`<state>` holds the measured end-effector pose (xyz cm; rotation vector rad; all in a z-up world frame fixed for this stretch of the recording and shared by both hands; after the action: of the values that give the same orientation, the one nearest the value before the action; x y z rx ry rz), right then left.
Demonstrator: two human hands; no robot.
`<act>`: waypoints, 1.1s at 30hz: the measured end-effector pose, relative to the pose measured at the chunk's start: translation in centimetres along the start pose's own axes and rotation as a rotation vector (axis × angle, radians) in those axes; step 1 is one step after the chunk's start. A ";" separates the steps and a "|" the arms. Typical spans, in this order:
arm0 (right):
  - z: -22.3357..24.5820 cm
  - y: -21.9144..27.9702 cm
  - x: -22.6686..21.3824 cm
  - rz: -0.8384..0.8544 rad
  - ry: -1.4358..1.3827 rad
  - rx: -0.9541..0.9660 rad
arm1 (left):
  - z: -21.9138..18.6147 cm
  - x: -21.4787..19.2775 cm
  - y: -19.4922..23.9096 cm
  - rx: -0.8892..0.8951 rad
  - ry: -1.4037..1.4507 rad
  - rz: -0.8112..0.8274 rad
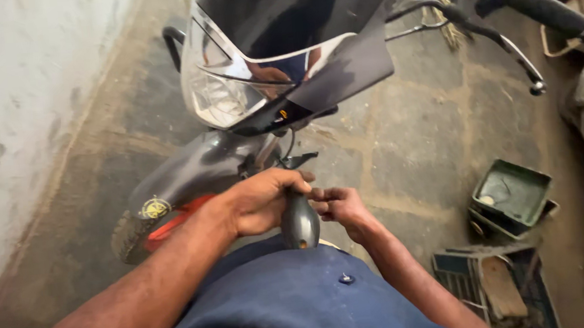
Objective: The person uses pliers to remove a broken piece from the motorcycle's front assembly. They then reattach a small plastic cover to the front of the motorcycle.
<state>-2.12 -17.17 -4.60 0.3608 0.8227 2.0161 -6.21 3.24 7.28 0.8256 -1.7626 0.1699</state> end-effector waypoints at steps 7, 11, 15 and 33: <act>3.8 4.9 -0.6 0.100 -0.669 -0.208 | -3.3 2.6 -0.6 0.127 -0.764 -0.101; 9.5 7.2 -0.6 0.079 -0.442 -0.302 | -4.8 4.5 -1.2 0.093 -1.303 -0.134; 13.9 8.5 0.3 -0.002 -0.169 -0.322 | -5.8 6.1 -1.1 0.114 -1.581 -0.151; 14.1 4.8 -0.3 0.081 0.173 -0.248 | -1.9 0.2 -1.0 0.053 -0.900 -0.244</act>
<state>2.55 -13.38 9.07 0.0808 0.6598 2.2182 -4.10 3.37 7.86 1.2640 -2.4580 -0.3809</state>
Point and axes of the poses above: each hand's wrist, its own y-axis away from the middle knuckle, its own x-axis out of the palm, z = x × y, the point moved 5 cm from there along -y, towards the middle knuckle, and after that the axes turned 13 degrees about z, right-handed, at the moved point
